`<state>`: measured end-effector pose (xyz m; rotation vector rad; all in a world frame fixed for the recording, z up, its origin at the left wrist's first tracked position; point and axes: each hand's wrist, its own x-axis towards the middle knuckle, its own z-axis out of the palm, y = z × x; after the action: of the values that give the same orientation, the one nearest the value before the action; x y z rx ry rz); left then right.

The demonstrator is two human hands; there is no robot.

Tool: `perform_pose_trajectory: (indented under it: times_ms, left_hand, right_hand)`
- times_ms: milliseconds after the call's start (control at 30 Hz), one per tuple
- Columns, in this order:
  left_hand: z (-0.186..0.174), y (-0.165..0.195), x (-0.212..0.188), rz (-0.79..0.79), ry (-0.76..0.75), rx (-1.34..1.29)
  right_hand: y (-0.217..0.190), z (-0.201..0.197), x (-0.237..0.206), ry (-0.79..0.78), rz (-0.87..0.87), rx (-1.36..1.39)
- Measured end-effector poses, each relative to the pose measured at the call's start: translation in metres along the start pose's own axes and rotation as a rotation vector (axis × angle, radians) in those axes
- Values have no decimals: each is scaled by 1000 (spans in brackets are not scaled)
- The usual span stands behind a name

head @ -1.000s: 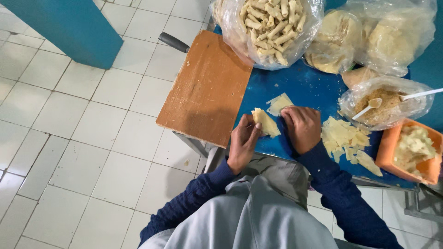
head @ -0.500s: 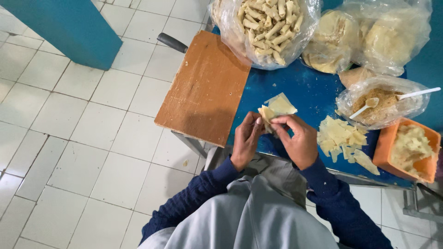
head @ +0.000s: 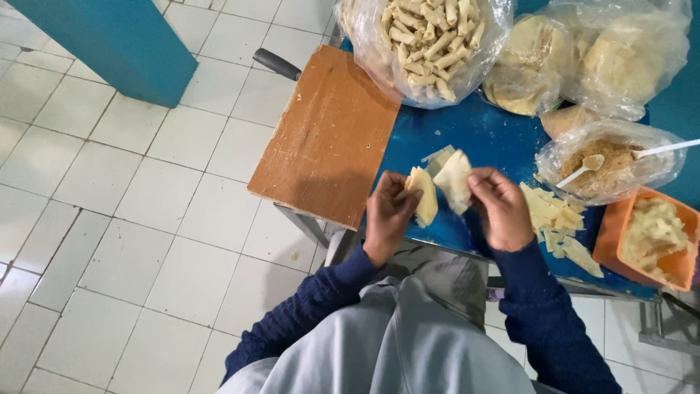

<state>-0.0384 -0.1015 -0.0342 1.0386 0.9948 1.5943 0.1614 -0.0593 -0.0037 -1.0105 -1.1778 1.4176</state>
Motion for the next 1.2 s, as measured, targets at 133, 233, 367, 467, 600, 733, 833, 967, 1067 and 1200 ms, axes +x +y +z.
perform_pose_trajectory:
  times_ms: [133, 233, 367, 467, 600, 733, 833, 967, 1067, 1200]
  left_hand:
    - [-5, 4, -6, 50, -15, -64]
    - [-4, 9, -5, 36, 0, -92]
    - [-7, 15, -6, -5, 14, -198]
    - [-9, 16, -7, -46, 9, -233]
    - [-10, 11, -6, -66, 17, -211]
    - [-7, 2, -3, -61, 21, -273]
    - [-3, -6, -1, -63, 2, -304]
    - [3, -11, 0, -55, -39, -342]
    - [3, -12, -3, -61, -69, -400]
    - [3, -15, -5, -41, -83, -338]
  right_hand:
    - [-22, 5, 10, 200, -427, -703]
    - [-22, 20, 9, 130, -728, -1162]
    - [-14, 31, -2, 6, -860, -1299]
    - [-11, 30, -9, 1, -865, -1314]
    - [-14, 33, -11, -39, -863, -1301]
    - [-29, 39, -14, -11, -760, -1187]
    - [-38, 48, -22, -4, -597, -931]
    - [-36, 66, -29, 3, -681, -988]
    - [-34, 68, -29, 16, -530, -850]
    - [-31, 64, -30, 10, -528, -875]
